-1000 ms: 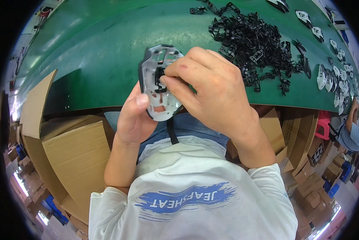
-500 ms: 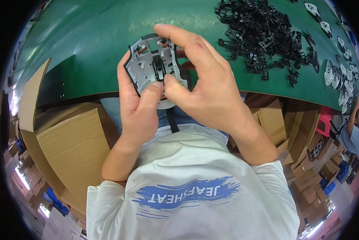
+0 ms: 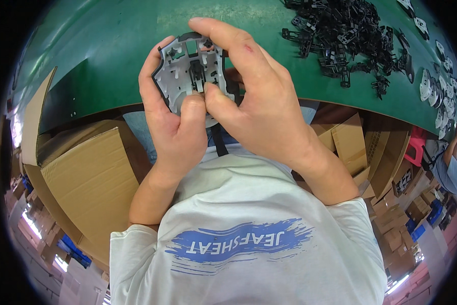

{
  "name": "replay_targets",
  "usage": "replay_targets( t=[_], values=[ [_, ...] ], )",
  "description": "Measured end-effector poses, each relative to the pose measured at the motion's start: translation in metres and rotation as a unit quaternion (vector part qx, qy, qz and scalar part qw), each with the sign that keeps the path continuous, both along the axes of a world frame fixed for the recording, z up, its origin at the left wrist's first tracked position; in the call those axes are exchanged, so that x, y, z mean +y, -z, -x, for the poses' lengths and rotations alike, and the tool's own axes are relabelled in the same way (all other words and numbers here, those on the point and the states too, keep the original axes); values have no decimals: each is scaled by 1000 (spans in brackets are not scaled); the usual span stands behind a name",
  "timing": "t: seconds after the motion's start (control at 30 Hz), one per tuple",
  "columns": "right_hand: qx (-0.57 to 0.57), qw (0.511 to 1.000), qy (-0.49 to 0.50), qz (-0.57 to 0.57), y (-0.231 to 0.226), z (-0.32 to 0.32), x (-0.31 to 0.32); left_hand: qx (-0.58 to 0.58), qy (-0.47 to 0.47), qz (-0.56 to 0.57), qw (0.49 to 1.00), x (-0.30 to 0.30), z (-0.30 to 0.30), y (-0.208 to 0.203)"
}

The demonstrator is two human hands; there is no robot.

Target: The person repeatedly picks up mouse shells and inserts small plastic pieces into them by hand, placing the assembled mouse casings onto a conveyor belt.

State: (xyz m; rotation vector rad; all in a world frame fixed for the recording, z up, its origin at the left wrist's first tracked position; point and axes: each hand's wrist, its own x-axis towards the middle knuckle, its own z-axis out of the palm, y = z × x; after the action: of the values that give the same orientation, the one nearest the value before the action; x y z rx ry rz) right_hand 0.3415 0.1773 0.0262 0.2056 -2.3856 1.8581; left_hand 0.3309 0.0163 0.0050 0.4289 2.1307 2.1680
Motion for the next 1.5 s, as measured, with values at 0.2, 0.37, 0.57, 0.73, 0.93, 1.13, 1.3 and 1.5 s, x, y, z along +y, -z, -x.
replay_targets(
  t=[0.2,0.37,0.57,0.73,0.93,1.13,1.3,1.5],
  values=[
    [36,999,29,16,6,-1,-8,-159,41,-57,985,-13,0,-29],
    [21,981,-191,-28,-18,5,-3,-293,-16,-58,954,-61,-29,-71],
    [38,960,-244,-134,-35,26,42,-218,51,-173,959,-189,-76,-126],
    [70,850,32,-521,-20,39,105,-137,-492,-23,859,-384,-135,-212],
    [96,851,0,-516,-8,50,112,-390,-240,311,833,-465,-96,-149],
    [63,852,-28,-519,-3,51,118,-417,-44,505,754,-503,-64,-139],
    [71,852,25,-518,-6,45,120,-46,-308,557,770,-406,52,-237],
    [82,841,14,-535,-6,51,133,163,-1,511,844,-228,251,-164]
  ],
)
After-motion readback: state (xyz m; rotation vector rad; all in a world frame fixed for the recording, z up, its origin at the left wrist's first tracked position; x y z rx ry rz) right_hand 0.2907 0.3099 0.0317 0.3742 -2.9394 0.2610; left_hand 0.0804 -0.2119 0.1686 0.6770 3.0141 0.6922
